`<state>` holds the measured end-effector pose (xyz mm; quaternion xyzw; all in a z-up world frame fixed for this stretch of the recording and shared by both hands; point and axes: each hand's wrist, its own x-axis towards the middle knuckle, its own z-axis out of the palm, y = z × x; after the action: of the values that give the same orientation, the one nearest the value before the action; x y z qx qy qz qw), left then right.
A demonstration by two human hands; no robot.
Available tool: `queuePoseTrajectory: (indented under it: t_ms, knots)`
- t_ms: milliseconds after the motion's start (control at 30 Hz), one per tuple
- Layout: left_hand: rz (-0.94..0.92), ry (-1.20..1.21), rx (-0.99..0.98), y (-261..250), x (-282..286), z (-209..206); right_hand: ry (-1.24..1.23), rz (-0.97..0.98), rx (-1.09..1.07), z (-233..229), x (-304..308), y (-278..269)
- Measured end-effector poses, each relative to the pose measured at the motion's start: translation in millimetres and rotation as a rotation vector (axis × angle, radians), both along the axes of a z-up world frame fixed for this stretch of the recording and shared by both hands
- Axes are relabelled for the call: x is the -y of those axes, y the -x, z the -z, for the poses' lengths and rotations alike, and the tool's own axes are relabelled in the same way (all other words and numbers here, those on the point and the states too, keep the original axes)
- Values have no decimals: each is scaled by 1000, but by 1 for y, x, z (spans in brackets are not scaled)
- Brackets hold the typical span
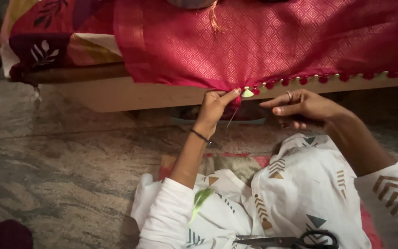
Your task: Sewing decorative tassels onto the edge of a red silk fabric.
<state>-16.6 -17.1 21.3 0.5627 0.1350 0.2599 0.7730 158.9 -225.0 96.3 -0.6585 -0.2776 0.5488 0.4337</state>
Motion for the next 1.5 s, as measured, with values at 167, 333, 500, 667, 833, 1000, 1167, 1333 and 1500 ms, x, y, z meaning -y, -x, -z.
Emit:
queuePoseTrajectory:
  t_ms: [167, 333, 500, 667, 833, 1000, 1167, 1333, 1500]
  knots:
    - [78, 48, -13, -8, -5, 21, 16, -59, -60, 16, 5, -1]
    - [-118, -227, -128, -3, 6, 31, 50, 91, -30, 168, 47, 20]
    - [-200, -388, -27, 29, 45, -10, -176, -131, 309, 171, 42, 64]
    - [-454, -808, 28, 38, 54, -32, -350, 355, 59, 45, -43, 87]
    - [-544, -970, -279, 37, 59, -26, -478, 534, 3, 61, -79, 94]
    - [-397, -418, -24, 21, 29, 6, -672, 577, 189, 78, -63, 117]
    - [136, 63, 252, 4, 4, 21, -755, 546, 109, 86, -65, 115]
    - [53, 87, -8, 5, 19, 15, -666, 485, 130, 87, -60, 112]
    - [-266, -272, -166, 14, 47, -19, -593, 434, 518, 76, -48, 80]
